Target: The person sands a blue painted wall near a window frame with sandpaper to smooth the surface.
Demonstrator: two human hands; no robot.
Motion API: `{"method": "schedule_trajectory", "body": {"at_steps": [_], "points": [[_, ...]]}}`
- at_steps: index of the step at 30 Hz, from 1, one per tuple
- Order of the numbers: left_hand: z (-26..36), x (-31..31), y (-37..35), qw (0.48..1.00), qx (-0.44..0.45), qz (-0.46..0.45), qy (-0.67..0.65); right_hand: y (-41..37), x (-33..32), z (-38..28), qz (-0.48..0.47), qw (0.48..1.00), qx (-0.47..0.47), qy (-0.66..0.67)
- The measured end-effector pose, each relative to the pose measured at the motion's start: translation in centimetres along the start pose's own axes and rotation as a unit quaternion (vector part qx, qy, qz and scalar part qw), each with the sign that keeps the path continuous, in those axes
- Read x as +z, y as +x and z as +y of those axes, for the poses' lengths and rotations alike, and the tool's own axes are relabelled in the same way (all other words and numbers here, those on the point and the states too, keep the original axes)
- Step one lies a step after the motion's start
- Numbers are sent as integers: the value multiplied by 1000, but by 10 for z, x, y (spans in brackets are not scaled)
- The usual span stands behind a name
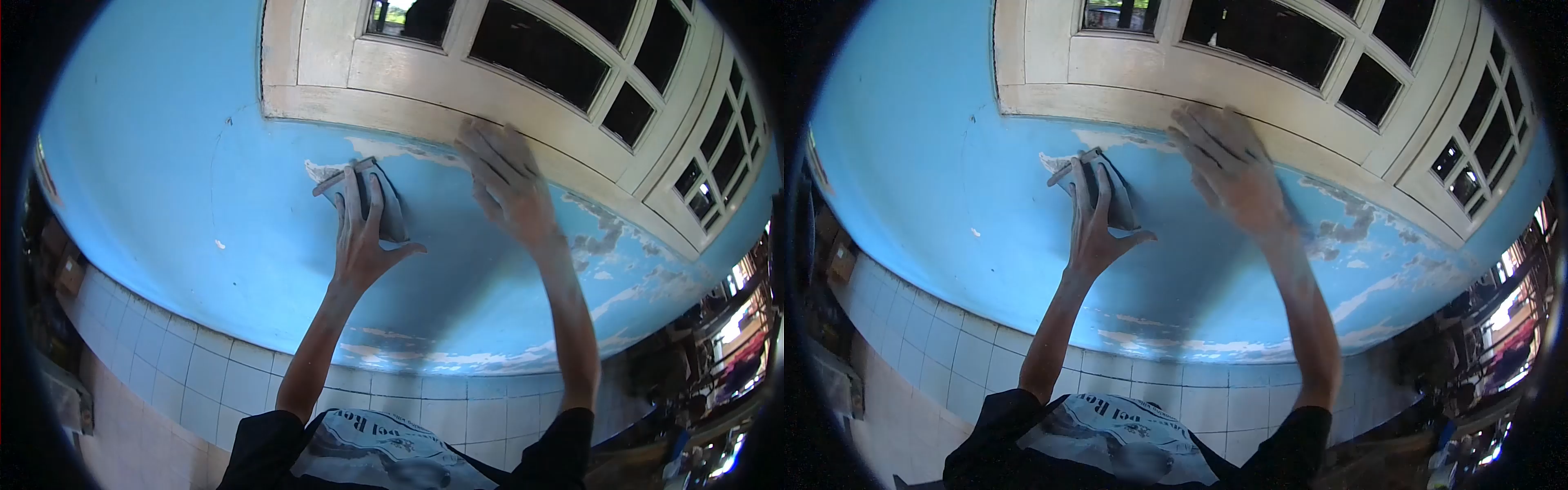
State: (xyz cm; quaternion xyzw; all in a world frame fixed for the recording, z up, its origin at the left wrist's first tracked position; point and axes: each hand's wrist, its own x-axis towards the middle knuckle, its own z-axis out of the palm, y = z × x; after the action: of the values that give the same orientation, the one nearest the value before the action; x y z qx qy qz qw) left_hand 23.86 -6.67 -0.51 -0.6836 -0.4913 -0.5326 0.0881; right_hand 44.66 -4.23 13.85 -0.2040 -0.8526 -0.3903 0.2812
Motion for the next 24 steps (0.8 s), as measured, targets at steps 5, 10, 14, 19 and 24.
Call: {"method": "schedule_trajectory", "body": {"at_steps": [5,10,14,19,24], "points": [[-1,17,-1,996,-3,40,82,7,4,36,-37,989,-125,-70],[-6,21,9,990,32,133,-31,16,22,53,6,981,-180,-66],[4,29,10,983,-1,185,8,18,24,50,38,982,-169,-78],[6,32,10,977,-34,208,-19,16,33,51,68,986,-153,-8],[45,68,-10,984,48,118,128,17,34,50,80,982,-158,-72]]}}
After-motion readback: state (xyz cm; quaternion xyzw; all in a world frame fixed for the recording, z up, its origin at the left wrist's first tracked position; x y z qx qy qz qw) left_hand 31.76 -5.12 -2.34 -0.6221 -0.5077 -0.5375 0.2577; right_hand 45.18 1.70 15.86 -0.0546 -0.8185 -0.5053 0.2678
